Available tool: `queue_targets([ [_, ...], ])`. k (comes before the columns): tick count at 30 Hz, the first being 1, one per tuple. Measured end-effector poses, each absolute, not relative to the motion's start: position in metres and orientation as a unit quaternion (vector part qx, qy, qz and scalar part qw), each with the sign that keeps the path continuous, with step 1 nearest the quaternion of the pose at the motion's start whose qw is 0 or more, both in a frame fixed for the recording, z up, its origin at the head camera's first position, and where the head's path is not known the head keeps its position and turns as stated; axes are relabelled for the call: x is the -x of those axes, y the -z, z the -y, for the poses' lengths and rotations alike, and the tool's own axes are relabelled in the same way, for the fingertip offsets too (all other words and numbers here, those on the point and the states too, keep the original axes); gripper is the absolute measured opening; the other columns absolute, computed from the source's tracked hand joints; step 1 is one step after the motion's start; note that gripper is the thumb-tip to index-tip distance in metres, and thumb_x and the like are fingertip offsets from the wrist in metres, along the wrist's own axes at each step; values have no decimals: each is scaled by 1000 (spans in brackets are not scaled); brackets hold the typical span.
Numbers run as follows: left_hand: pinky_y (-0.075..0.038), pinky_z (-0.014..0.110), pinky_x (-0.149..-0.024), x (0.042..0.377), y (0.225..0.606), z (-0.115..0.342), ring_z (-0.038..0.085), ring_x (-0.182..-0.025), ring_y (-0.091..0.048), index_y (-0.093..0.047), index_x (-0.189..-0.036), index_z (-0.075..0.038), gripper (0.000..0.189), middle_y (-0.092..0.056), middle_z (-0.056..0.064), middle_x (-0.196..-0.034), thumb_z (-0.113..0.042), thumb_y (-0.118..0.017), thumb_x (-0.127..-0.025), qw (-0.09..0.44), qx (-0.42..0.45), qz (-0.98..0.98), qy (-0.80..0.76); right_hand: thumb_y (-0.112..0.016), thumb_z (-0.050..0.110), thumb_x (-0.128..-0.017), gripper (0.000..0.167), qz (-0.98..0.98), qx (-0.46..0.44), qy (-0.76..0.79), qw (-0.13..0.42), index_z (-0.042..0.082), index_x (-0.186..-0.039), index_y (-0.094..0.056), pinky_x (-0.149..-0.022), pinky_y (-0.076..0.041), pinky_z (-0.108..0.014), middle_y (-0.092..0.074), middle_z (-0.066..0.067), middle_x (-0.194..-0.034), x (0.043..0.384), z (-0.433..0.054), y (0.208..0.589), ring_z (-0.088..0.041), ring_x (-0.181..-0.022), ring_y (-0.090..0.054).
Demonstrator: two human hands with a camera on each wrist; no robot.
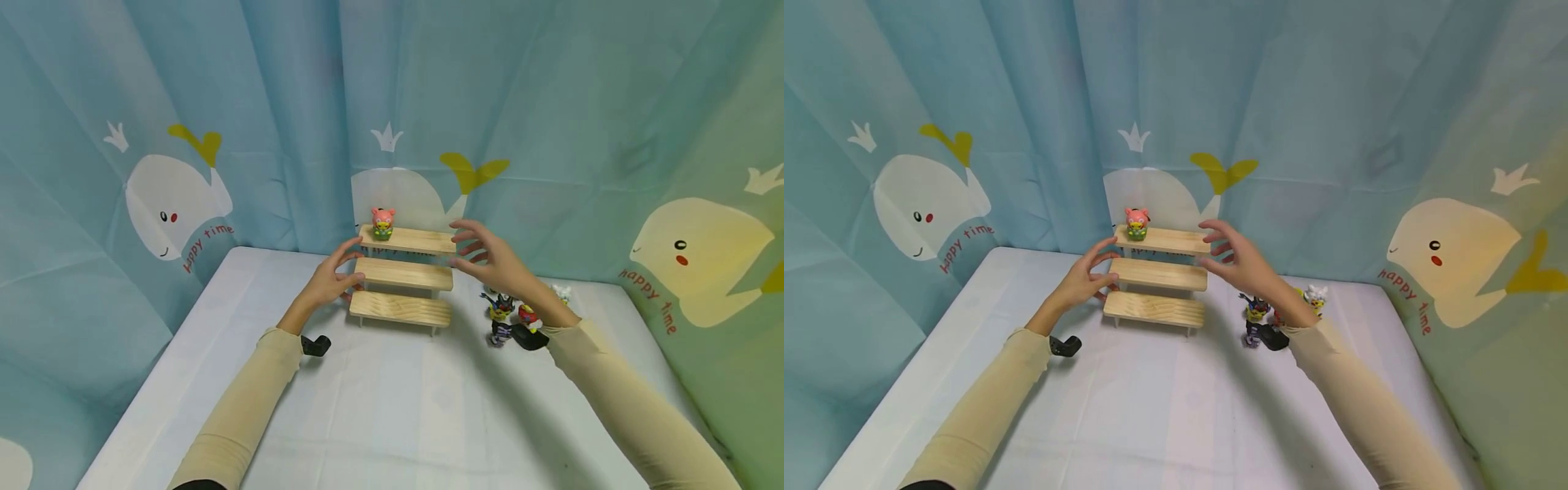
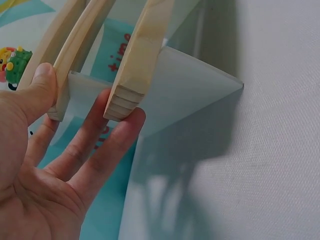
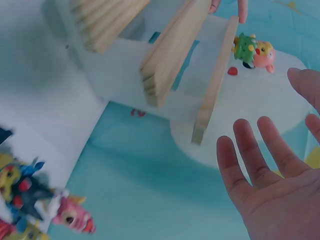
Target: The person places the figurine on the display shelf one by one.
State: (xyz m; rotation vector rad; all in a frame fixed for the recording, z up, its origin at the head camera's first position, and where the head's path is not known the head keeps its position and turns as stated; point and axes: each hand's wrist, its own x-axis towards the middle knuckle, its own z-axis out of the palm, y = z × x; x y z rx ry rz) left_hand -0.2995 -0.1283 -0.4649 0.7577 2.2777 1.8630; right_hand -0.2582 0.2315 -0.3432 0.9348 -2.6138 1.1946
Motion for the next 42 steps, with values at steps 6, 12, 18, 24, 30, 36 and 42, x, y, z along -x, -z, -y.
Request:
queue_targets([
  [6, -56, 67, -62, 299, 466, 129, 30, -83, -75, -29, -162, -39, 75, -41, 16, -159, -17, -68, -102, 52, -246, -749, -612, -72, 5, -97, 65, 878, -297, -367, 80, 16, -154, -43, -85, -59, -42, -63, -16, -132, 236, -262, 345, -34, -105, -67],
  [12, -57, 66, -62, 300, 466, 129, 29, -83, -75, -29, -161, -40, 75, -43, 13, -158, -17, -68, -101, 55, -244, -751, -611, -72, 4, -96, 67, 892, -265, -355, 88, 21, -155, -44, -89, -56, -29, -63, -11, -131, 212, -290, 349, -21, -106, -67],
  [18, -56, 67, -61, 302, 466, 127, 29, -82, -75, -28, -163, -35, 75, -42, 18, -158, -14, -67, -102, 55, -257, -743, -615, -73, 1, -95, 69, 899, -239, -353, 100, 19, -155, -44, -88, -52, -13, -63, -8, -130, 191, -322, 358, -1, -105, -64],
  [24, -55, 66, -59, 302, 466, 127, 28, -76, -75, -29, -162, -36, 76, -43, 19, -157, -14, -68, -101, 50, -253, -747, -613, -75, -5, -91, 72, 898, -216, -362, 124, 15, -153, -47, -78, -53, -10, -63, 13, -125, 175, -348, 366, 0, -101, -65],
  [30, -56, 65, -60, 304, 465, 128, 27, -77, -75, -29, -162, -38, 76, -45, 14, -156, -15, -68, -101, 51, -253, -749, -610, -75, -11, -88, 68, 897, -205, -362, 146, 9, -149, -51, -81, -51, -6, -64, 18, -121, 164, -365, 376, 3, -99, -66],
  [36, -56, 67, -60, 304, 466, 129, 28, -76, -75, -29, -161, -39, 76, -44, 14, -157, -15, -68, -101, 50, -252, -747, -613, -74, -15, -86, 67, 895, -200, -367, 156, 5, -146, -53, -82, -50, -5, -64, 18, -120, 160, -374, 387, 7, -99, -65],
  [42, -56, 65, -59, 304, 467, 130, 28, -75, -75, -29, -162, -37, 76, -44, 15, -157, -14, -68, -101, 49, -251, -747, -614, -74, -15, -87, 64, 891, -198, -380, 150, 4, -145, -54, -82, -51, -7, -65, 18, -121, 162, -377, 402, 4, -99, -67],
])
